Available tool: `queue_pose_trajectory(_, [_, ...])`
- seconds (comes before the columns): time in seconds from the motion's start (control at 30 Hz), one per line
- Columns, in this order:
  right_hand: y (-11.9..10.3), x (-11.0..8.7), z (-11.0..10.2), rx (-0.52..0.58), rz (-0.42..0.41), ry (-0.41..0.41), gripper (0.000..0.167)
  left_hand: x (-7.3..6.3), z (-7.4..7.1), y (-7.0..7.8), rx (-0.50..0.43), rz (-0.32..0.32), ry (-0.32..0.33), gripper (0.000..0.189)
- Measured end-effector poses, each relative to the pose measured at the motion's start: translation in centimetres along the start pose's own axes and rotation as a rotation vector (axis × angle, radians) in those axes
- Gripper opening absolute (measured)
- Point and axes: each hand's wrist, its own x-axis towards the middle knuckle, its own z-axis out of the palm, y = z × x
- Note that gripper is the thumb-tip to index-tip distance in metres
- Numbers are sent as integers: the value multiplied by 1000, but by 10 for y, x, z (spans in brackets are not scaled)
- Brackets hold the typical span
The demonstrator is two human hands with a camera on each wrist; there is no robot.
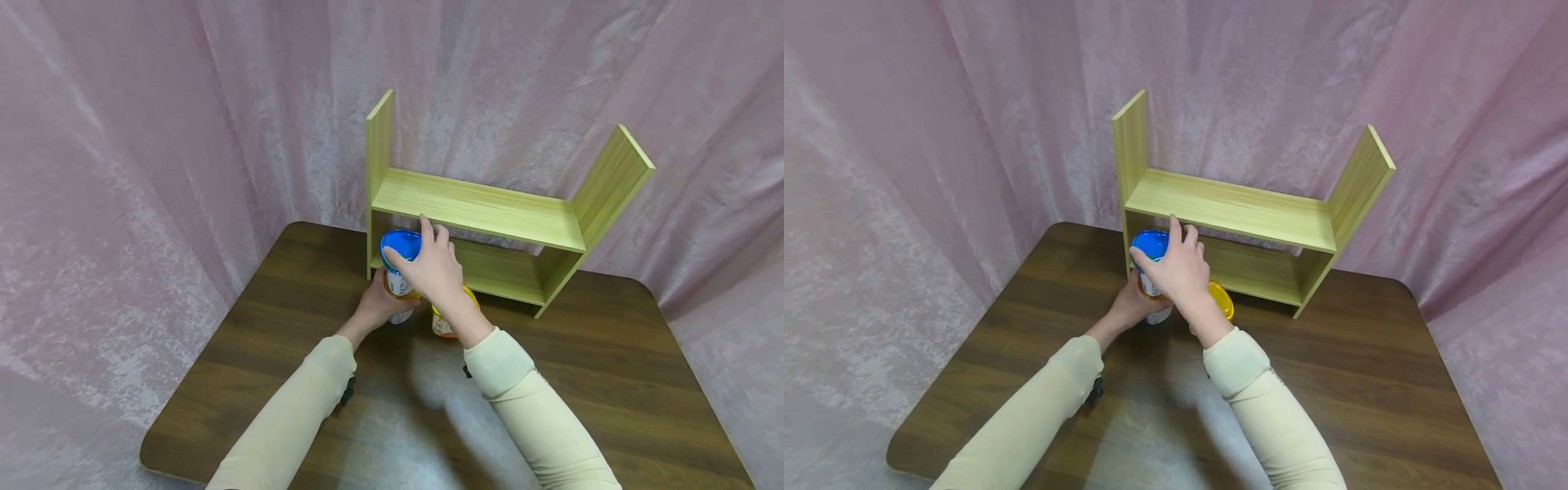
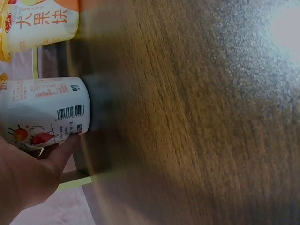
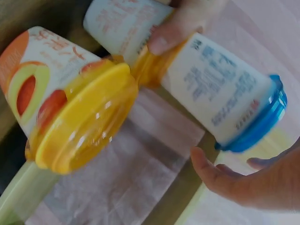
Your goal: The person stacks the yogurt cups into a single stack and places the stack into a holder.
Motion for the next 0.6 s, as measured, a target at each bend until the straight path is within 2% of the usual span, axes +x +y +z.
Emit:
queue_pose_trajectory(0.13, [10, -5, -14, 52, -23, 8, 98, -1, 1, -2, -2, 44, 4, 101])
queue_pose_trajectory(0.23, [25, -8, -20, 60, -38, 16, 95, -2, 2, -3, -9, 54, 10, 100])
queue_pose_trajectory(0.43, [59, -14, -19, 66, -63, 14, 85, -3, 2, -3, -20, 30, 21, 99])
queue_pose_trajectory(0.6, [83, -18, -13, 37, -54, -50, 81, -1, 2, -3, -14, 37, 26, 99])
